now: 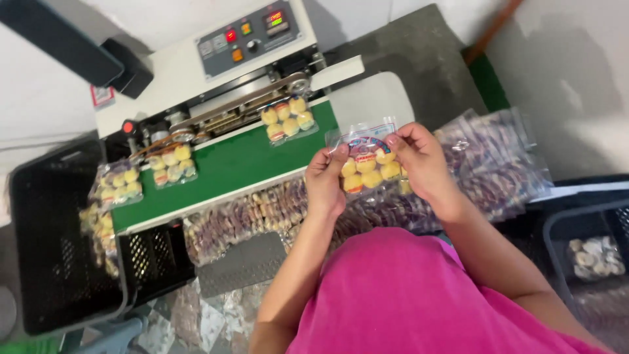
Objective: Placing small bags of cookies onto a conveyor belt for heat sealing.
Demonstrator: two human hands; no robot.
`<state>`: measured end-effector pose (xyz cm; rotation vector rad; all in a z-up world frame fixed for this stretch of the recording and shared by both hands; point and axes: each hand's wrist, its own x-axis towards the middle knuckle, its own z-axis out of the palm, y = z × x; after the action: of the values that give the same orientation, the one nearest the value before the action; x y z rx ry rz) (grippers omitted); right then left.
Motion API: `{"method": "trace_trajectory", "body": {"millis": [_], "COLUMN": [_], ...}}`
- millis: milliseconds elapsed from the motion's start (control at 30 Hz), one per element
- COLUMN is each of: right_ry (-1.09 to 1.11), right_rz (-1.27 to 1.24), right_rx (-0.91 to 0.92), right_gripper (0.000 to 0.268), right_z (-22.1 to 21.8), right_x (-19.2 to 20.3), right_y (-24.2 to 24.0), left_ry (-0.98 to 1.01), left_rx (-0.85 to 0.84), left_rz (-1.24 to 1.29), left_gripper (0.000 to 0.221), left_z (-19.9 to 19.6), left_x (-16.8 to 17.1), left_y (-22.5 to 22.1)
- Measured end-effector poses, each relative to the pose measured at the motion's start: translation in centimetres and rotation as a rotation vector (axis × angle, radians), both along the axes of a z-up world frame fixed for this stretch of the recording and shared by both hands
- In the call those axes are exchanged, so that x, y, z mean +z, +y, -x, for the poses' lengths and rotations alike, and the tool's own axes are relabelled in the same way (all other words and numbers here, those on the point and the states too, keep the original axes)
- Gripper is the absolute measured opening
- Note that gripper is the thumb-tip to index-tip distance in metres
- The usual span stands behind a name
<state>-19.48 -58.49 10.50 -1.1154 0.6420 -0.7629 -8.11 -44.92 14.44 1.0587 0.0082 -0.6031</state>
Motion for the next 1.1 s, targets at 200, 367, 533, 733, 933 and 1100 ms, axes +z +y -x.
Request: {"method": "trace_trajectory", "body": {"millis": [200, 367, 533, 733, 933, 1100], "right_ry": [0.014, 0.2, 0.262, 0.233, 0.285, 0.386], "right_rz": [0.154, 0.38, 0.467, 1.028, 0.494, 0.529], "right_rx": [-0.021, 0.066, 0.239, 0.011, -0.01, -0.243], "right_gripper": [0.021, 0.014, 0.04, 0.012, 0.016, 0.007], "right_z": [-2.4, -2.8, -3.7, -5.6, -9.5, -14.2], "right_x": [5.2, 4.1, 3.7, 2.4, 1.9, -2.1], "right_y": [0.7, -1.5, -2.9, -3.2, -5.7, -10.1], "left_ry": [-0.482, -0.899, -1.086, -1.333, -0.451, -0.072], "left_rx": [0.17, 0.024, -0.08, -0.041, -0.001, 0.202], "left_rz": [-0.249, -0.412, -0.448, -0.639, -0.46, -0.155], "left_gripper": [0.022, 0.014, 0.033, 0.012, 0.014, 0.035], "left_z": [0.0, -4.4, -7.7, -9.9, -10.8, -13.0], "left_x": [3.0, 1.7, 0.7, 0.2, -3.1, -8.8], "left_y": [0.8, 1.5, 1.8, 1.5, -4.4, -9.2]}}
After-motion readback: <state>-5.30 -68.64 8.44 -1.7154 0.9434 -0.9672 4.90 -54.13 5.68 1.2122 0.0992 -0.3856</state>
